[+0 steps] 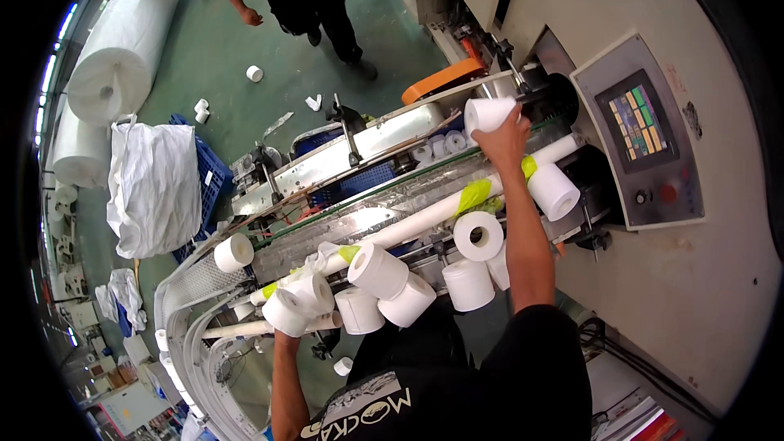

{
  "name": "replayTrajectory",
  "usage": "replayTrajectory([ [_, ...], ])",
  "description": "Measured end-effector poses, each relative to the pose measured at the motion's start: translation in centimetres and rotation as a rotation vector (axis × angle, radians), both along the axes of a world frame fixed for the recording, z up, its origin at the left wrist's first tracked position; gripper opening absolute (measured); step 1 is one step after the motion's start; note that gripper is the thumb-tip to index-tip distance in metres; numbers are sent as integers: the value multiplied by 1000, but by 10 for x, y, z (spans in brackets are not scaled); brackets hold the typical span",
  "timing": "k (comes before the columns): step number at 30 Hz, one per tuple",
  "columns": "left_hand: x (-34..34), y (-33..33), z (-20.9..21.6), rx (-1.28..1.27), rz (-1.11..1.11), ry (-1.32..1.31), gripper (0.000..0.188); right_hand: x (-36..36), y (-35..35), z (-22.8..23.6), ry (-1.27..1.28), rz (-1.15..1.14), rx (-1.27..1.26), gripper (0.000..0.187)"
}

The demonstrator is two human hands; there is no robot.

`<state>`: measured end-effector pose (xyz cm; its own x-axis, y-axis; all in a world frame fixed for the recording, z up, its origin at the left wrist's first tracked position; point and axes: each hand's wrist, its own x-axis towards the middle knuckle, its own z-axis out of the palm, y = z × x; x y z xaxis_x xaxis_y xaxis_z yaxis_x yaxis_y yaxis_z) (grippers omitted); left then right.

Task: The person sorts and aligns white paper rolls on a circular industrial conveyor belt by hand.

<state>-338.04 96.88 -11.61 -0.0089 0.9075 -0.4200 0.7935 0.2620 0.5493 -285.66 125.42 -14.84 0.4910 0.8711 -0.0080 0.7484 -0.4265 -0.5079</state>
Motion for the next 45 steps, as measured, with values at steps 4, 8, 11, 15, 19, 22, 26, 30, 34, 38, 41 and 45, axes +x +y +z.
replayTrajectory([
  [4,9,-3,-1,-22,394,-450,49,-40,-17,-8,89,202,-48,112],
  [8,7,-15,-5,-99,794,-837,58,-118,-24,-15,159,275,-149,119],
  [11,8,-20,0,-95,706,-752,62,-118,-27,-11,170,600,-325,111],
  [15,15,-9,0,-65,577,-647,64,-8,63,-44,386,162,-145,46],
  [19,3,-22,-9,-64,618,-655,65,8,83,-57,560,237,-347,59],
  [22,-12,-34,-26,-123,770,-802,66,15,64,-53,285,404,-233,56],
  [26,-49,-67,-65,-20,697,-816,59,-49,-24,-6,766,527,-29,38],
  [30,-31,-47,-49,-84,740,-797,57,-184,-180,58,523,973,-334,68],
  [34,-38,-44,-33,-64,707,-907,59,-247,-206,61,-104,1345,-147,76],
  [38,-78,-36,4,274,166,-314,55,-268,-181,55,-210,1325,-435,59],
  [41,-198,-28,30,857,-156,375,38,-267,-176,67,-98,1227,-445,56],
  [45,-395,-22,20,252,553,-234,52,-259,-170,96,214,683,-240,62],
])
